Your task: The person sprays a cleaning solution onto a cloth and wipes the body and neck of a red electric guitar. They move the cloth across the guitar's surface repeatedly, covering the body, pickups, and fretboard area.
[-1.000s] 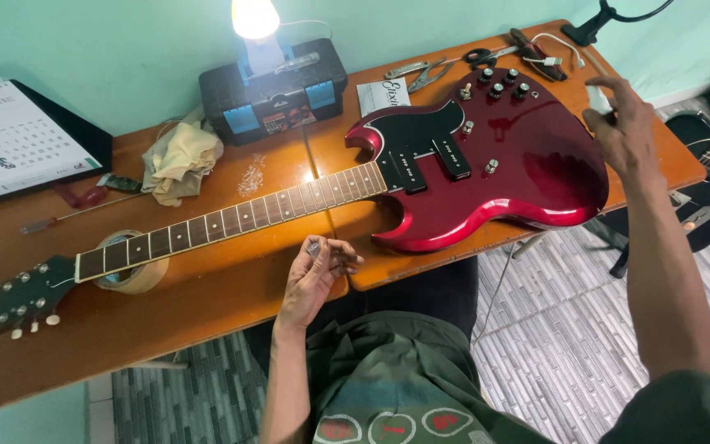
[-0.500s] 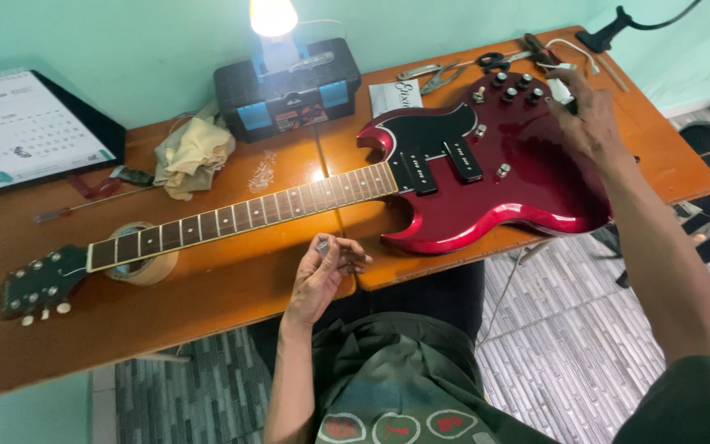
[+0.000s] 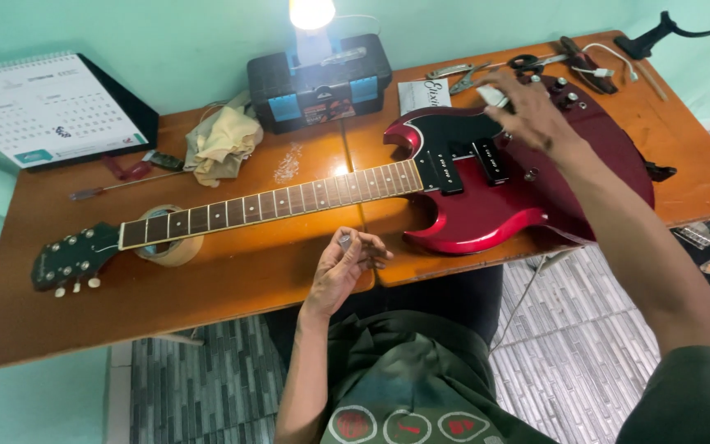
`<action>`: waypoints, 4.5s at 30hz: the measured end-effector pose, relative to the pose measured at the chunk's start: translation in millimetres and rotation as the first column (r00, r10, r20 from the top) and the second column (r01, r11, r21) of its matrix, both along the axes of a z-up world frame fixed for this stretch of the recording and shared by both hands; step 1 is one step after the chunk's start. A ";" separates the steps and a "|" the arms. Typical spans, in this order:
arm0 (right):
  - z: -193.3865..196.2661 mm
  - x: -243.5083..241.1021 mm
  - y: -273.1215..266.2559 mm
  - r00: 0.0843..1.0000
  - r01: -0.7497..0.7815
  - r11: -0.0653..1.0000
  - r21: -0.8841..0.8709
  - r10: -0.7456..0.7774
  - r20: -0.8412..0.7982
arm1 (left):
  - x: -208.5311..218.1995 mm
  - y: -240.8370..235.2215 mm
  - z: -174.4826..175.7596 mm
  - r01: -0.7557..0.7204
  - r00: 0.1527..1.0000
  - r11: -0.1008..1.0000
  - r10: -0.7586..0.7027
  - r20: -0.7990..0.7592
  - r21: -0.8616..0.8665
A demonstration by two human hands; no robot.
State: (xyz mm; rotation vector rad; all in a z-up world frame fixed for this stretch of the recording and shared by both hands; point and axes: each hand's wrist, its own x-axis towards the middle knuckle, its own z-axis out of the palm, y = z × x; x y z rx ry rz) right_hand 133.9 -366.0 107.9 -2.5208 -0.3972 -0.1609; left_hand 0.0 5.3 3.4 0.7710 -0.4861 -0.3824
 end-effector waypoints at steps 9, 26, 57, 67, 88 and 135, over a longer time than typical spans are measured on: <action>-19.2 -0.2 51.4 0.982 -0.155 0.985 -0.074 0.162 0.101 | -2.6 -7.4 -4.8 -0.117 0.993 0.990 0.119 -0.023 0.081; -47.2 -174.7 120.1 0.992 -0.110 0.943 0.314 0.086 0.087 | -42.1 -31.5 53.9 -0.451 0.887 0.885 0.430 0.165 0.115; -60.8 -141.6 204.1 0.943 -0.332 0.737 0.589 0.273 0.190 | -62.9 -16.2 100.3 -0.586 0.809 0.718 0.490 0.325 0.376; -30.8 59.0 215.5 0.919 -0.185 0.983 0.020 0.166 0.358 | 69.1 109.8 71.1 -0.959 0.249 -0.015 0.437 0.864 0.284; -1.5 67.6 243.1 0.967 0.107 0.994 0.022 -0.099 -0.237 | 199.5 195.6 150.5 -0.857 0.462 0.091 0.570 0.679 0.507; -24.0 -119.3 228.8 0.927 0.169 0.079 0.982 0.325 -0.186 | -2.4 44.6 97.8 -0.642 0.746 0.444 0.178 0.641 0.625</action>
